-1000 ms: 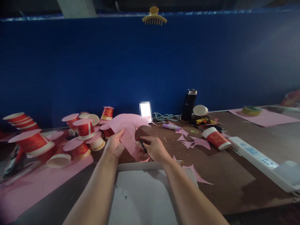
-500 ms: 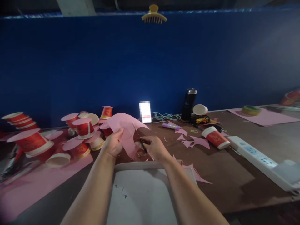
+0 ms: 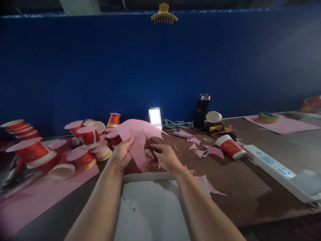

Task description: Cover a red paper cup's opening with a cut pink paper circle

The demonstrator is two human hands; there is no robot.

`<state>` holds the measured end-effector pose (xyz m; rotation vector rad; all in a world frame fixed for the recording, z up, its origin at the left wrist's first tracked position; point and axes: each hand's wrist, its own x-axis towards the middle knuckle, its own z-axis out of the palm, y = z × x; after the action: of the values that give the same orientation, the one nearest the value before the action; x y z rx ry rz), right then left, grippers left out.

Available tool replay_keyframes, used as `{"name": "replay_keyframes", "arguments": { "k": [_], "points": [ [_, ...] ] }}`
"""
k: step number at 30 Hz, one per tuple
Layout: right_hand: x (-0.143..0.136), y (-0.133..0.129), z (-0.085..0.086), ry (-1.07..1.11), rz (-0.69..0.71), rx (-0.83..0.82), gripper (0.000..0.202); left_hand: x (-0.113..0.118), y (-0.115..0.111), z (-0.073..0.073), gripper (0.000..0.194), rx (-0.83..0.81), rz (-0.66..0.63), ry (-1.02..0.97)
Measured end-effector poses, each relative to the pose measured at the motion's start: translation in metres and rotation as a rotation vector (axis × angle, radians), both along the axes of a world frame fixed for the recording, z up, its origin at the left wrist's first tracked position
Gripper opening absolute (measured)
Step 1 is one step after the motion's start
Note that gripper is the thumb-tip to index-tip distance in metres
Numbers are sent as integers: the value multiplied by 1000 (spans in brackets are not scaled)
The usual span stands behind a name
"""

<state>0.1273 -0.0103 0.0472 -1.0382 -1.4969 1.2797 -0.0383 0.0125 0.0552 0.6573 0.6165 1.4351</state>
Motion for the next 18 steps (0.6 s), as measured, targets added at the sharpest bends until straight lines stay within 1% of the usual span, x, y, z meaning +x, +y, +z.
{"name": "replay_keyframes", "arguments": {
  "k": [3, 6, 8, 12, 18],
  "points": [
    [0, -4, 7, 20, 23, -6, 39, -1, 1, -1, 18, -8, 4, -10],
    [0, -8, 12, 55, 47, -107, 45, -1, 1, 0, 19, -16, 3, -12],
    [0, -9, 13, 66, 58, -137, 46, -2, 1, 0, 19, -22, 11, -12],
    [0, -8, 11, 58, 52, -115, 43, -2, 1, 1, 19, -28, 28, -8],
    [1, -9, 14, 57, 80, -129, 51, -4, 2, -1, 22, -36, 33, 4]
  ]
}}
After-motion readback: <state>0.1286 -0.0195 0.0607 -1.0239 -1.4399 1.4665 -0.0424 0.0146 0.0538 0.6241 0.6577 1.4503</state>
